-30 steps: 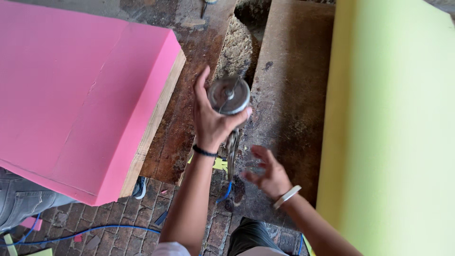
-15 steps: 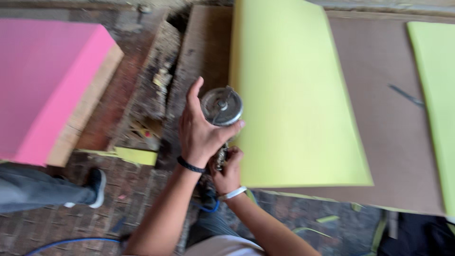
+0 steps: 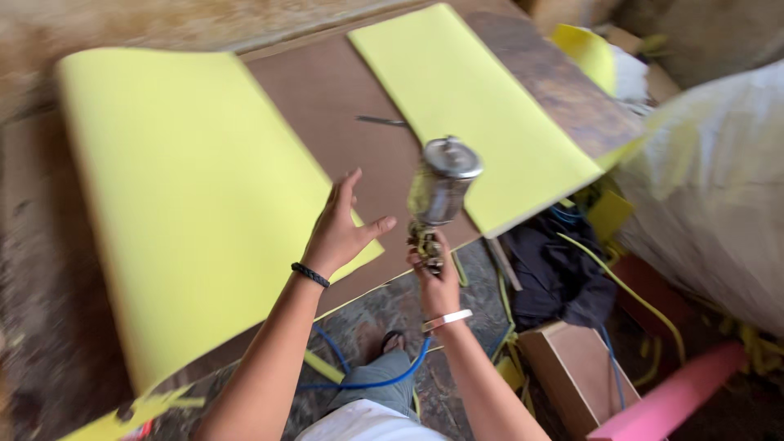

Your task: The person cuts a thin strip of yellow foam with a long knife, then uses a spray gun to apply adhesive onto large yellow foam sheets. They lay a beige fabric sheet over the sprayed foam, unfold and position it, and press and smooth the fabric flat with both hands across the surface.

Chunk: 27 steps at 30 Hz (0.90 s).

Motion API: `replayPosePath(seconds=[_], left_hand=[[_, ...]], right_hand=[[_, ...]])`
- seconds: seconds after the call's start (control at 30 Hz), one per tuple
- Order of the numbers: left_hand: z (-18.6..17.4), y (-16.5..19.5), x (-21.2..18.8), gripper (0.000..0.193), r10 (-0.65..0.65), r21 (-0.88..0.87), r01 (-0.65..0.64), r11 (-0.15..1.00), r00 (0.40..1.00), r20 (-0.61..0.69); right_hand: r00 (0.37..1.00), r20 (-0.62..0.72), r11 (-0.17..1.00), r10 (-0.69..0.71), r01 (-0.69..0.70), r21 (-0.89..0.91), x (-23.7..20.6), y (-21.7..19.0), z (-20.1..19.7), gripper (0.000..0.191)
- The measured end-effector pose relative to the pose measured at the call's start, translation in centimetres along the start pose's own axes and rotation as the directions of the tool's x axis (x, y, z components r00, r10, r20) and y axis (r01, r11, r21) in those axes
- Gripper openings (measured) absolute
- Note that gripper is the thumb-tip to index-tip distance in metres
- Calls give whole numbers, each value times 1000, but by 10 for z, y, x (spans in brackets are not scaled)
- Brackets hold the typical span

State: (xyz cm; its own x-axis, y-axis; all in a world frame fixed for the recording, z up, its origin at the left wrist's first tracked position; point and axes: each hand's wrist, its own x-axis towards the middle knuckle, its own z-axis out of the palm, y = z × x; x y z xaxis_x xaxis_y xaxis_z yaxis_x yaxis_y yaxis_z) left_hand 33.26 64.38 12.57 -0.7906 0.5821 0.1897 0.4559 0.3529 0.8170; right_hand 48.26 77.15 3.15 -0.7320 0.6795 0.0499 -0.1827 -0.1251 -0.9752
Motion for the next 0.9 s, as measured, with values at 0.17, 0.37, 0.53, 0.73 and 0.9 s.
replayPosePath(seconds=[0.17, 0.37, 0.53, 0.73, 0.9], left_hand=[[166, -33, 76, 97, -312, -283, 412, 866, 888, 338], [327, -92, 182, 93, -615, -343, 689, 639, 725, 310], [379, -103, 254, 78, -790, -419, 729, 541, 612, 45], [392, -127, 294, 40, -859, -599, 688, 409, 512, 1], [378, -151, 301, 33, -880, -551, 696, 461, 438, -182]], right_hand=[[990, -124, 993, -62, 74, 94, 79, -34, -173, 57], [968, -249, 996, -16, -6, -89, 193, -88, -329, 51], [988, -151, 998, -6, -3, -59, 287, -126, -399, 50], [998, -59, 998, 0, -4, -66, 417, -113, -447, 48], [996, 83, 996, 13, -5, -89, 558, -100, -472, 54]])
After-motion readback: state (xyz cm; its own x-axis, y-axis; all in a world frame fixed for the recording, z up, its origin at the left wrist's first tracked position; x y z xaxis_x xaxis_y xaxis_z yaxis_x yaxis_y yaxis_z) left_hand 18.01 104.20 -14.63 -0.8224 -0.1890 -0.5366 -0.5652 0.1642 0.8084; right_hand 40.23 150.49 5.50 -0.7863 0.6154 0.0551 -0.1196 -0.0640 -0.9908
